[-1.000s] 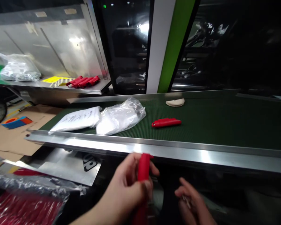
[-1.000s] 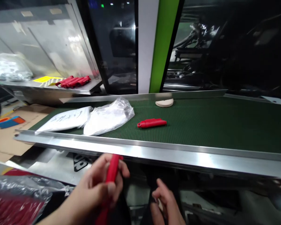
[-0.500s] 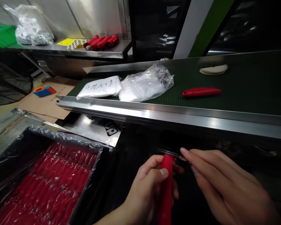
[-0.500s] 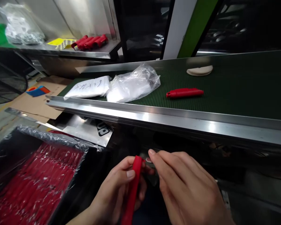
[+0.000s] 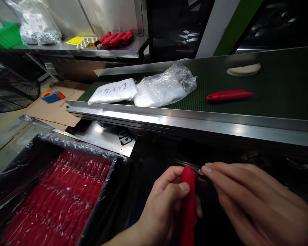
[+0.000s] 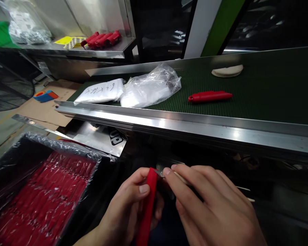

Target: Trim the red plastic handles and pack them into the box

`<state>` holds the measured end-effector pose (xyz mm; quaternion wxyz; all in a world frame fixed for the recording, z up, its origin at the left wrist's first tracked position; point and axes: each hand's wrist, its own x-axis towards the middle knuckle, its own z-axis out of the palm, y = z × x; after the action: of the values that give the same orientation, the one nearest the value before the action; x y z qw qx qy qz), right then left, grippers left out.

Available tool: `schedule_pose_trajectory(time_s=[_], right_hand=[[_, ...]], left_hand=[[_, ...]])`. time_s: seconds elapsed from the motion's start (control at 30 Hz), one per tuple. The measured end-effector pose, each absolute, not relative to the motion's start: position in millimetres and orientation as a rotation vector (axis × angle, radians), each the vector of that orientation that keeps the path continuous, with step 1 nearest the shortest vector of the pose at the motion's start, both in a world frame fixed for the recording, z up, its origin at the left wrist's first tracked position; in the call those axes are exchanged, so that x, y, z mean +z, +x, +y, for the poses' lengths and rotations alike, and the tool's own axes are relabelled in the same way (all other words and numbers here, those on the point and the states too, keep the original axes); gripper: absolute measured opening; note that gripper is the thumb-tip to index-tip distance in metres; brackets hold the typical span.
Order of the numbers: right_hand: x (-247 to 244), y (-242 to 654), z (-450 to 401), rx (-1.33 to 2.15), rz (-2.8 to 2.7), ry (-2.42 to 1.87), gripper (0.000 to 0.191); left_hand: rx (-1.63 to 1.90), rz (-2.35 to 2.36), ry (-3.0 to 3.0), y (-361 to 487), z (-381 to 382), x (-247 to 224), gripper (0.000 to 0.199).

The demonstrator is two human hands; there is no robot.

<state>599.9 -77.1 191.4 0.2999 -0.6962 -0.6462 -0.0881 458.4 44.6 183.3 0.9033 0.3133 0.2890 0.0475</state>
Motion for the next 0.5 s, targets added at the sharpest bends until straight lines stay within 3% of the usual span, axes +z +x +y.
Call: schedule_pose_trajectory(time_s=[0.2, 0.5], right_hand=[[191.8, 598.7, -77.1, -0.243, -1.702, -1.854, 0.036], [190.1, 598.1, -79.9, -0.232, -1.728, -1.845, 0.035]], left_hand=[[0.135, 0.605, 0.659, 460.5, 44.5, 184.9, 0.026], [0.108, 0.609, 0.674, 455.3, 43.8, 182.8, 0.032]])
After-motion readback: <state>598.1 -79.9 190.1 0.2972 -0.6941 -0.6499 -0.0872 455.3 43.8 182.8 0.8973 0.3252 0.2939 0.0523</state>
